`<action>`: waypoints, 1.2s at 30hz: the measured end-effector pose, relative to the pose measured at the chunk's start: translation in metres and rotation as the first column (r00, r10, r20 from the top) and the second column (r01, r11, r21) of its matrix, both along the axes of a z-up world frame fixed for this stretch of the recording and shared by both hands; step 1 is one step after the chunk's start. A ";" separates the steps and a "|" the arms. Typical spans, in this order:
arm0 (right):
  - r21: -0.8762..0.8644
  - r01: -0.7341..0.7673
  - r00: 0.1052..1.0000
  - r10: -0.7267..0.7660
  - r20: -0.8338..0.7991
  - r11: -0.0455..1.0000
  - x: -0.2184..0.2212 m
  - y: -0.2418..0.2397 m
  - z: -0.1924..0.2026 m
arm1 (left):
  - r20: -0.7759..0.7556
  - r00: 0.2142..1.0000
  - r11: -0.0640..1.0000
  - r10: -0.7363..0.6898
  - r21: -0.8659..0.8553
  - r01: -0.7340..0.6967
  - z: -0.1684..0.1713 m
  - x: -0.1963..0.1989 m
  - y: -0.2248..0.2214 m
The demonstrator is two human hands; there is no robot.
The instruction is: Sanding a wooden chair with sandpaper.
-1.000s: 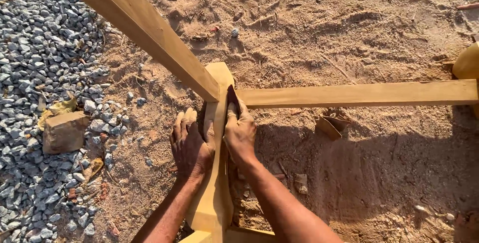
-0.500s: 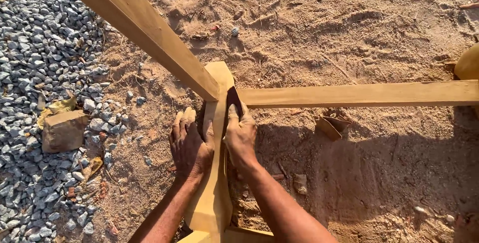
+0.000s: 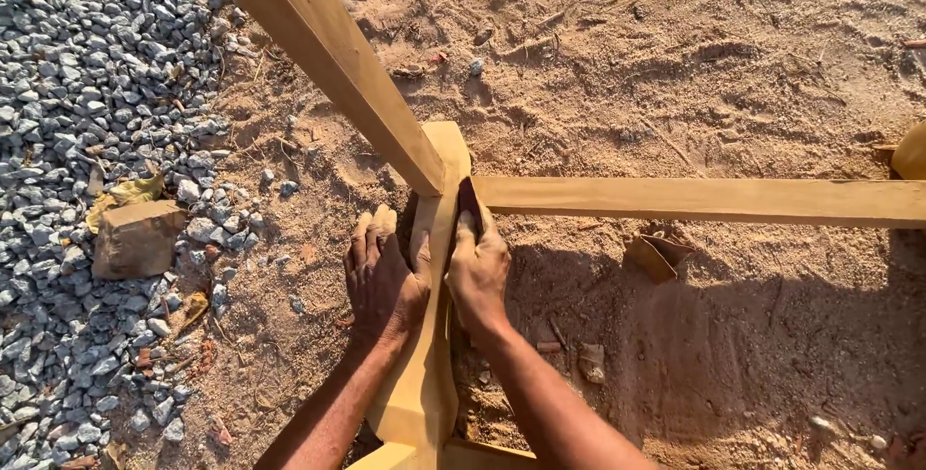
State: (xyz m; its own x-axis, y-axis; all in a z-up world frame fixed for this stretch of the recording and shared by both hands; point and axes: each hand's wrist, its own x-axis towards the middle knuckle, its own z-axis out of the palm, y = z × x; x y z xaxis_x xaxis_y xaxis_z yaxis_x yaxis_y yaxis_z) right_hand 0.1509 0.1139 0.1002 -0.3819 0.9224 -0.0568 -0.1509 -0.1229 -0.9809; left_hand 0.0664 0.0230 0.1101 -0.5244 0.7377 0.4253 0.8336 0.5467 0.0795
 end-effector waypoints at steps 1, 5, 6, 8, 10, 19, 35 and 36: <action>-0.098 -0.042 0.999 0.042 0.002 0.994 -0.002 0.007 -0.002 | -0.010 1.000 1.000 0.006 -0.021 -0.006 -0.005 -0.001 0.000; 0.014 -0.044 0.993 0.045 -0.105 0.999 -0.002 -0.007 -0.011 | -0.039 0.999 1.000 0.018 -0.017 -0.019 0.003 -0.003 -0.001; 0.017 -0.045 0.993 0.047 -0.106 0.999 -0.004 -0.003 -0.005 | -0.040 0.999 1.000 0.020 -0.015 -0.021 0.007 -0.003 -0.002; -0.097 -0.050 0.993 0.039 -0.109 0.994 -0.005 0.005 0.001 | -0.011 1.000 1.000 0.008 0.001 -0.008 0.010 0.000 -0.003; -0.202 -0.090 0.994 0.075 -0.083 0.975 -0.003 0.009 -0.007 | -0.019 1.000 1.000 0.023 -0.009 -0.024 0.002 0.002 -0.003; -0.271 -0.167 0.971 0.110 -0.214 0.948 0.000 0.004 -0.001 | -0.144 0.990 1.000 0.015 0.021 -0.012 -0.058 -0.035 -0.021; -0.263 -0.143 0.980 0.099 -0.174 0.954 -0.013 0.005 -0.031 | -0.287 0.958 0.998 0.001 -0.056 -0.018 -0.090 -0.057 -0.021; -0.260 -0.145 0.979 0.101 -0.176 0.955 -0.009 -0.003 -0.026 | -0.289 0.957 0.998 0.004 -0.054 -0.020 -0.087 -0.056 -0.022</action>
